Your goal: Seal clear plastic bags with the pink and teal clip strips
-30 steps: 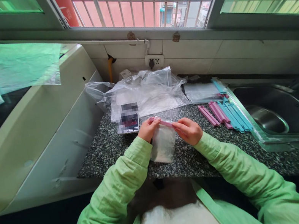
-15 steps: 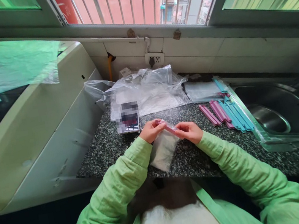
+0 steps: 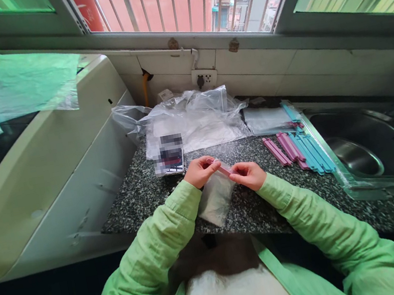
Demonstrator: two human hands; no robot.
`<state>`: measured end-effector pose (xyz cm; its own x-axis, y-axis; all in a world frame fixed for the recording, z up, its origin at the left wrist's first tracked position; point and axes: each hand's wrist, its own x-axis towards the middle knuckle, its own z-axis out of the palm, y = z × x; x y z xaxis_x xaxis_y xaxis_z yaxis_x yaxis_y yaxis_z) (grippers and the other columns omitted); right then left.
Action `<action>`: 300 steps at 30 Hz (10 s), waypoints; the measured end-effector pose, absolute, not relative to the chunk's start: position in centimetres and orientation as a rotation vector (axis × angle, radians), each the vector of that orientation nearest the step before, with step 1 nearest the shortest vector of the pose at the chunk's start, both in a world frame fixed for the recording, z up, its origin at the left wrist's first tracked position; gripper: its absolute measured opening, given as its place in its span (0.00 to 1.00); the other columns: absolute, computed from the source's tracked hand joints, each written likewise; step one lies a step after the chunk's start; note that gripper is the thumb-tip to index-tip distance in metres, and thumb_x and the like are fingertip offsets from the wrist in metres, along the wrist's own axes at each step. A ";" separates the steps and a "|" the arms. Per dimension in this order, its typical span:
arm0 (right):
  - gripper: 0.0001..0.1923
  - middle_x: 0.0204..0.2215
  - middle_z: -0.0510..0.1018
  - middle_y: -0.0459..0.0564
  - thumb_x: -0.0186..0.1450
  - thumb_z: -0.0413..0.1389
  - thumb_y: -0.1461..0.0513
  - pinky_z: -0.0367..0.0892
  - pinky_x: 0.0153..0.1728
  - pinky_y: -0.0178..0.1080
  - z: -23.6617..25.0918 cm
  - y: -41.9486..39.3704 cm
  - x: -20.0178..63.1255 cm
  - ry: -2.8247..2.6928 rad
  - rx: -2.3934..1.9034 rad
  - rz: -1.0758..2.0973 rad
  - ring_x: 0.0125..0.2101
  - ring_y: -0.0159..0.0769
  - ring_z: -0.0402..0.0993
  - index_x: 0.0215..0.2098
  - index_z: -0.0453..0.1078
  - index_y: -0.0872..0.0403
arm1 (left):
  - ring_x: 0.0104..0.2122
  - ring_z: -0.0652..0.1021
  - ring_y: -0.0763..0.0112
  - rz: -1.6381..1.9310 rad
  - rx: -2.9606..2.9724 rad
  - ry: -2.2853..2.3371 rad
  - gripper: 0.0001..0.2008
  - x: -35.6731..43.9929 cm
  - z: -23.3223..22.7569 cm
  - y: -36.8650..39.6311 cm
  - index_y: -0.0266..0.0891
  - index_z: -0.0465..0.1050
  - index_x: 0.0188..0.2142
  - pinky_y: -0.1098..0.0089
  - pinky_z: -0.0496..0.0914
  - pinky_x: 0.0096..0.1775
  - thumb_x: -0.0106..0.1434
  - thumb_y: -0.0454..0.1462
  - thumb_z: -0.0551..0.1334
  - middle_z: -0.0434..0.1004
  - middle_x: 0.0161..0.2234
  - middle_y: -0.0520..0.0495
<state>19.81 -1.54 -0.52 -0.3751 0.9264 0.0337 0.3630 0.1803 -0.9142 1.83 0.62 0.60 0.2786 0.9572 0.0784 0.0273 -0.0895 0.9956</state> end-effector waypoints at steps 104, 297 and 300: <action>0.12 0.19 0.69 0.46 0.54 0.52 0.56 0.55 0.19 0.31 1.1 0.2 22.7 -1.706 -1.348 0.540 0.18 0.26 0.58 0.26 0.70 0.57 | 0.16 0.60 0.81 0.758 1.422 1.083 0.20 2.2 0.6 0.4 0.31 0.71 0.16 0.76 0.53 0.21 0.45 0.50 0.59 0.63 0.12 0.53; 0.13 0.29 0.75 0.50 0.61 0.48 0.56 0.53 0.33 0.37 4.3 -1.1 23.7 -2.412 -1.150 -0.461 0.31 0.34 0.61 0.34 0.71 0.54 | 0.25 0.65 0.76 1.303 1.987 0.945 0.10 4.1 1.2 0.7 0.37 0.70 0.25 0.76 0.61 0.25 0.52 0.43 0.59 0.64 0.25 0.49; 0.14 0.26 0.74 0.50 0.62 0.46 0.57 0.51 0.31 0.37 5.3 -0.7 24.8 -2.404 -1.217 -0.587 0.29 0.34 0.61 0.31 0.71 0.55 | 0.25 0.66 0.76 1.294 1.789 0.932 0.12 6.1 1.7 2.0 0.35 0.68 0.24 0.76 0.61 0.25 0.51 0.44 0.60 0.64 0.25 0.50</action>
